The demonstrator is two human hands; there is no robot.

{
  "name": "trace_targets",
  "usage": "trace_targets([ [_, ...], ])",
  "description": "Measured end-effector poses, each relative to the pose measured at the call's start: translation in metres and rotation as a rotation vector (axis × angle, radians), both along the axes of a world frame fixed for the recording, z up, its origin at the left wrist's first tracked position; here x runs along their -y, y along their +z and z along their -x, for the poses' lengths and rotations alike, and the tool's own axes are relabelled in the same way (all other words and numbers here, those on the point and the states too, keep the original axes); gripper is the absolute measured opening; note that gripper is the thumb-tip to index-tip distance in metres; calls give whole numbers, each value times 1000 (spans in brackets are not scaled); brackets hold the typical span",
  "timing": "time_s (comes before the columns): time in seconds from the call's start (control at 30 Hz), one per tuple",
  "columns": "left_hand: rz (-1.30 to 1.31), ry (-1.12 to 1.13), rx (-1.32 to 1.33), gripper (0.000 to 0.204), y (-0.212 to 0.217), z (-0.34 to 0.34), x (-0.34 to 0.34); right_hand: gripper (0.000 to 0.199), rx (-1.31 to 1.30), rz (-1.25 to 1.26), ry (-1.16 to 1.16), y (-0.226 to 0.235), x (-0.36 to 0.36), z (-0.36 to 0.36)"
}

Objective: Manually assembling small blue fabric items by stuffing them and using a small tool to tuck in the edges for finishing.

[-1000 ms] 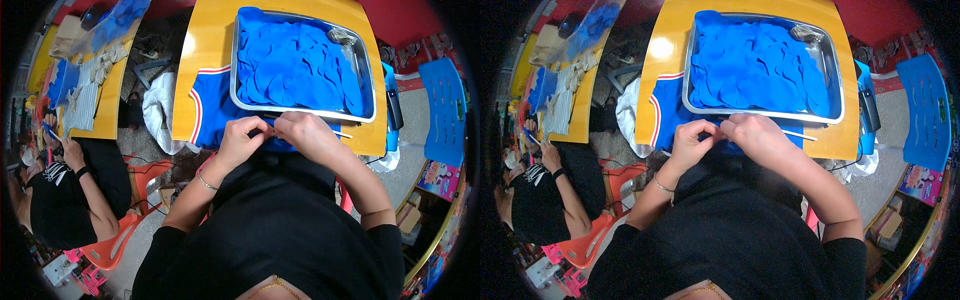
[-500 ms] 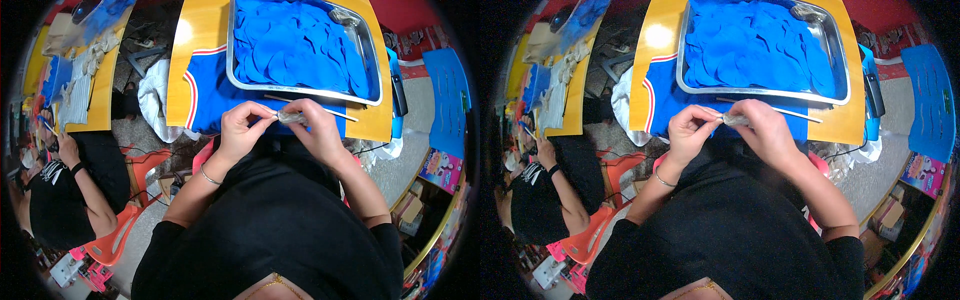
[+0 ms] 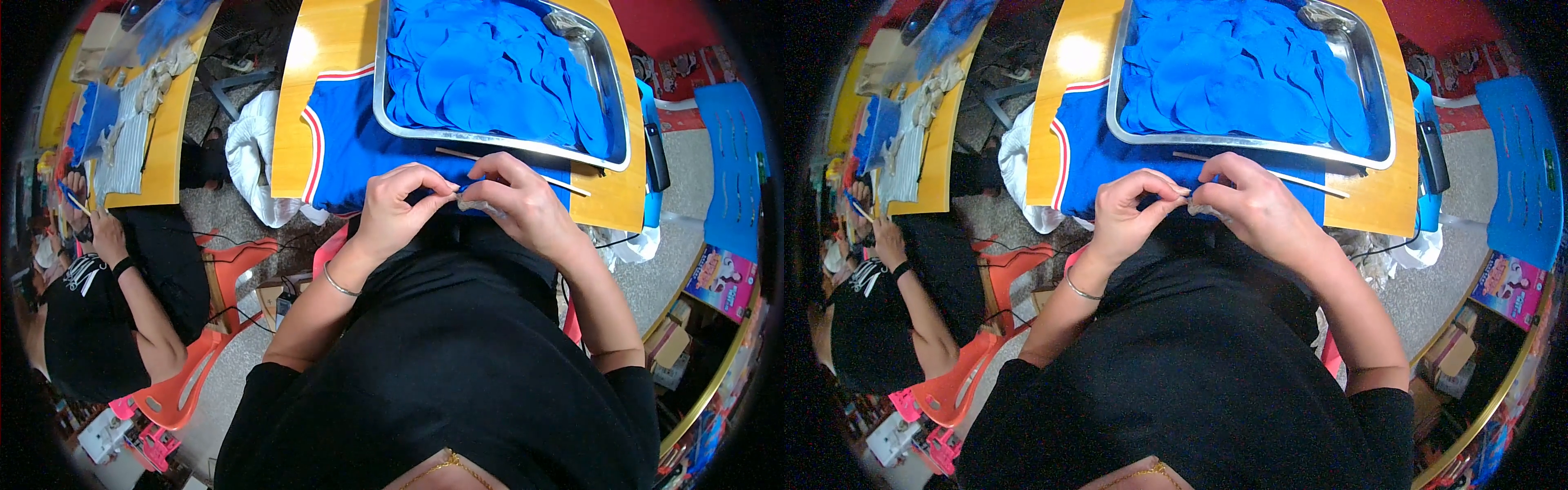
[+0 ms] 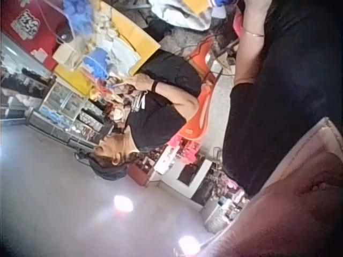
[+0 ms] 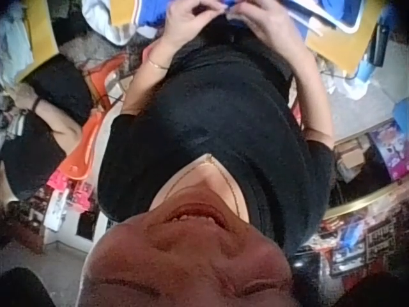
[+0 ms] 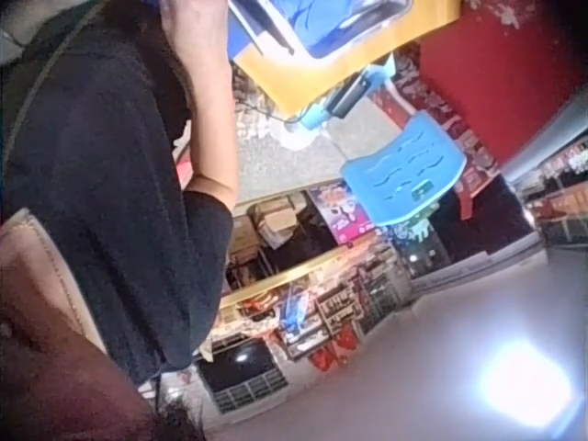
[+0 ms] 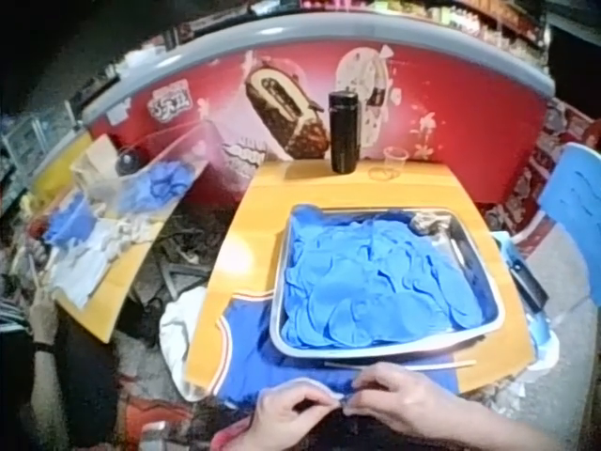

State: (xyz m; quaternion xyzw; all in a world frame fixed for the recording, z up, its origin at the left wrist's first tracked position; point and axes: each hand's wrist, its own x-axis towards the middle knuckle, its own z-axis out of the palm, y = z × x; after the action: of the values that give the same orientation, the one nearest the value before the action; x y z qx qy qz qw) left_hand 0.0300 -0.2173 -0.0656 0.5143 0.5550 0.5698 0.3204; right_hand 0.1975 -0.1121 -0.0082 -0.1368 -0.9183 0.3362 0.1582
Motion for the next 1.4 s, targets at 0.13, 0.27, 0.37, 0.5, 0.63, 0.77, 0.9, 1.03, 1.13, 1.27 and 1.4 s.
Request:
trace_targets([
  [0.13, -12, -8, -44, 8, 6, 0, -2, 15, 37, -44, -9, 5, 2, 1],
  [0.27, 21, -41, -61, 8, 3, 2, -1, 13, 67, 31, 33, 8, -4, -4],
  [0.37, 53, -41, -17, 7, 5, 0, -3, 22, 89, -8, 77, 6, -8, -7],
  [0.5, 184, -77, 40, 7, 12, 0, -7, 22, 51, -64, 71, -3, -8, -7],
  [0.63, 240, -109, -86, 8, 22, -1, -9, 18, 1, -83, 43, -6, -5, -8],
  [0.77, 271, -147, -282, 13, 30, -1, -12, 14, -25, -93, 41, -7, -3, -10],
  [0.9, 241, -208, -425, 15, 23, 2, -16, 13, -66, -75, 58, -11, -1, -10],
  [1.03, 249, -218, -372, 9, 23, 0, -16, 12, -103, -59, 110, -11, -1, -12],
  [1.13, 286, -188, -245, 9, 29, -5, -16, 14, -121, -33, 109, -12, 0, -13],
  [1.27, 327, -191, -145, 9, 36, -7, -13, 19, -113, 29, -14, -17, 4, -16],
  [1.4, 342, -181, -165, 9, 42, -10, -12, 22, -63, 24, -74, -8, 9, -13],
])
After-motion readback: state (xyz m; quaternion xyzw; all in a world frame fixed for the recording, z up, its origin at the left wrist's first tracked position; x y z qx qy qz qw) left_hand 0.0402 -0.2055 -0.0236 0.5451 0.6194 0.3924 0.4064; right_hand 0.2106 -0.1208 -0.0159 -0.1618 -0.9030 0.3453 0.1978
